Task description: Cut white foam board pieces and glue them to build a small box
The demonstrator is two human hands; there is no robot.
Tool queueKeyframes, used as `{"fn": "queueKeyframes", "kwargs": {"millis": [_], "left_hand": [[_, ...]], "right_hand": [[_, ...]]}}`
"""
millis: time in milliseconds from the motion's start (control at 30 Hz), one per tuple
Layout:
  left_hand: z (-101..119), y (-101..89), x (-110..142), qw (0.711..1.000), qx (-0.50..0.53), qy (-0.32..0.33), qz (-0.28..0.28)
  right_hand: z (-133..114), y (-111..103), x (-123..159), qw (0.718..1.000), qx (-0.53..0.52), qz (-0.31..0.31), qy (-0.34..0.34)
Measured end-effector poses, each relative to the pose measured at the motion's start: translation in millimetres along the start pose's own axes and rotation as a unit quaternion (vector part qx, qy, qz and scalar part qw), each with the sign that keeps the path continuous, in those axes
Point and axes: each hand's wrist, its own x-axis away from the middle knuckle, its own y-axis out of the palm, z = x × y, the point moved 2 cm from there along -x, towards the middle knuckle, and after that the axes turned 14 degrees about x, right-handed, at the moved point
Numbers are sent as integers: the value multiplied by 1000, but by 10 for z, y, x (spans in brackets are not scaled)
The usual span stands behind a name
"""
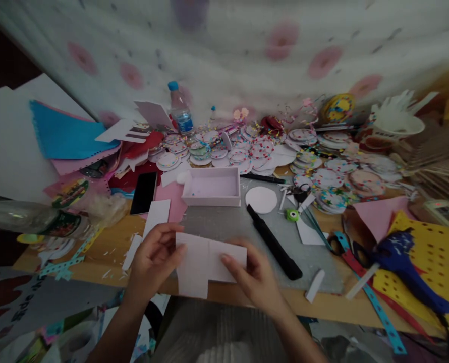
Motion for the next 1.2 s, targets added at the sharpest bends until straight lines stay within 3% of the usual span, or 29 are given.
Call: {"fn": "queueKeyframes", "kwargs": {"millis": [67, 167, 267, 533, 900, 1033, 1200], "left_hand": [[132, 52, 46, 990, -117, 72, -43], [350, 125, 67, 921, -313, 212, -93], [464, 191, 45, 880, -370, 259, -151], [297, 284, 4, 921, -273, 235, -148], [153, 300, -73, 935, -241, 224, -132], [130, 219, -82, 941, -262, 157, -146], [193, 68, -124, 957, -217, 49, -183]], "right_hand": [[-90, 4, 47, 996, 72, -11, -45], [-233, -5, 87, 984, 103, -27, -142], [-319, -35, 96, 976, 109, -13, -188], [-296, -5, 73, 978, 104, 25, -180], [-268, 53, 5, 985, 101, 57, -124], [-253, 115, -23, 990, 91, 72, -82], [-248, 150, -71, 997, 64, 38, -6]]}}
